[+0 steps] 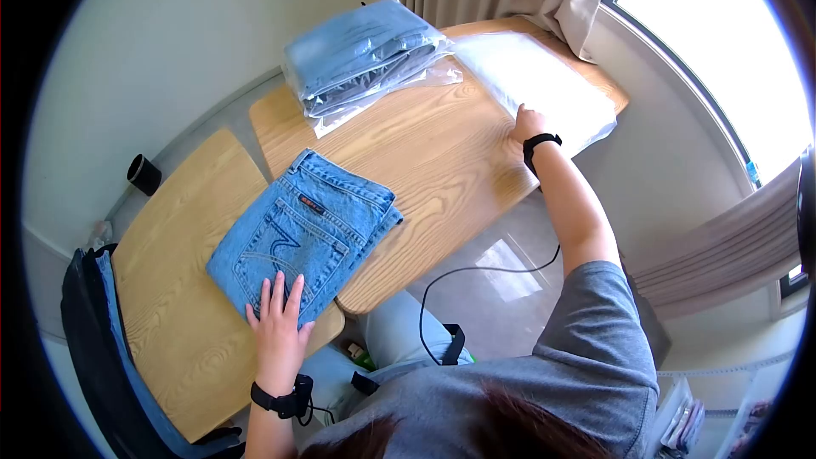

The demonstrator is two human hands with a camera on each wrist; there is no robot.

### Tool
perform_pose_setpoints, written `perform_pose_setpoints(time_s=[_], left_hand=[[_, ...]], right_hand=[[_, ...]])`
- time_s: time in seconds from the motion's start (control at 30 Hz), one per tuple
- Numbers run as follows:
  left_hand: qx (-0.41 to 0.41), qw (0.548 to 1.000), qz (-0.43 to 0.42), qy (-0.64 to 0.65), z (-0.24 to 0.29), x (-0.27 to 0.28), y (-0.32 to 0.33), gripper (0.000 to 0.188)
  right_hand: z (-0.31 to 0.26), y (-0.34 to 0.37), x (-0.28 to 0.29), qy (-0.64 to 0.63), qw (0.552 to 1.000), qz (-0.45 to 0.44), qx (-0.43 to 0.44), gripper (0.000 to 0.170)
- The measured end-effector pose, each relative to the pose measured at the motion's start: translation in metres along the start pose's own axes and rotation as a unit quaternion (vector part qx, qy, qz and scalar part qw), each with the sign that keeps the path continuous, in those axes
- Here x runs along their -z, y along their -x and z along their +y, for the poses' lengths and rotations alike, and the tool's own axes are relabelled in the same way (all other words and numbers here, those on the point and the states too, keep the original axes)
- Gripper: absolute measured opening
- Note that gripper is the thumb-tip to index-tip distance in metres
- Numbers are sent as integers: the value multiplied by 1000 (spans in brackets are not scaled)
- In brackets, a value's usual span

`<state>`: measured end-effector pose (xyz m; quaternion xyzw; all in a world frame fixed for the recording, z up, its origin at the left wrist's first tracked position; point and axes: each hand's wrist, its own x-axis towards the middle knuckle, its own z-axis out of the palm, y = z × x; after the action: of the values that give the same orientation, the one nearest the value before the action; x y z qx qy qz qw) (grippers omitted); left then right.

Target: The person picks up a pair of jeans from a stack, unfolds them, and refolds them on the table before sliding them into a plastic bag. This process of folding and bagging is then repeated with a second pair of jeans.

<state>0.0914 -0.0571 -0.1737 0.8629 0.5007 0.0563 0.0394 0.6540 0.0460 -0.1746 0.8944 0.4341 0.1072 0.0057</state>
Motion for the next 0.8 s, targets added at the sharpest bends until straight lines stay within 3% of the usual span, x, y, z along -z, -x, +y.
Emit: perform_pose_setpoints(time_s=[0.07, 0.3, 0.37, 0.4, 0.43, 0.47, 0.5, 0.53, 0.6, 0.63, 0.7, 0.77, 0.8], left_hand=[[12, 1000, -5, 5, -1, -1, 0, 86], [15, 1000, -8, 10, 0, 1, 0, 85], [19, 1000, -5, 14, 1, 1, -1, 85], [20, 1000, -6, 15, 1, 2, 0, 85], [20, 1000, -6, 15, 1, 2, 0, 85], [20, 1000, -5, 15, 1, 2, 0, 85], [20, 1000, -5, 17, 1, 2, 0, 85], [20, 1000, -3, 16, 1, 2, 0, 86], [20, 1000, -1, 16, 1, 1, 0, 86], [20, 1000, -1, 15, 1, 1, 0, 86], [20, 1000, 1, 15, 1, 1, 0, 86], [19, 1000, 3, 20, 1, 1, 1, 86], [20, 1000, 4, 21, 1, 2, 1, 86]], right_hand=[[0, -5, 1, 27, 996, -78, 18, 29], [12, -10, 1, -10, 997, -67, -30, 26], [28, -35, -25, -183, 964, 24, -192, 25], [53, -88, -82, -179, 968, -28, -173, 31], [65, -110, -101, -39, 993, -30, -110, 34], [63, -94, -77, -183, 964, -85, -172, 29], [61, -78, -51, -321, 909, -138, -229, 24], [66, -79, -54, -320, 909, -137, -229, 24], [83, -87, -72, -457, 849, -147, -219, 17], [87, -90, -76, -457, 850, -146, -219, 17], [87, -80, -63, -553, 784, -136, -247, 14], [86, -71, -51, -583, 764, -102, -256, 15], [88, -71, -49, -656, 722, 22, -220, 15]])
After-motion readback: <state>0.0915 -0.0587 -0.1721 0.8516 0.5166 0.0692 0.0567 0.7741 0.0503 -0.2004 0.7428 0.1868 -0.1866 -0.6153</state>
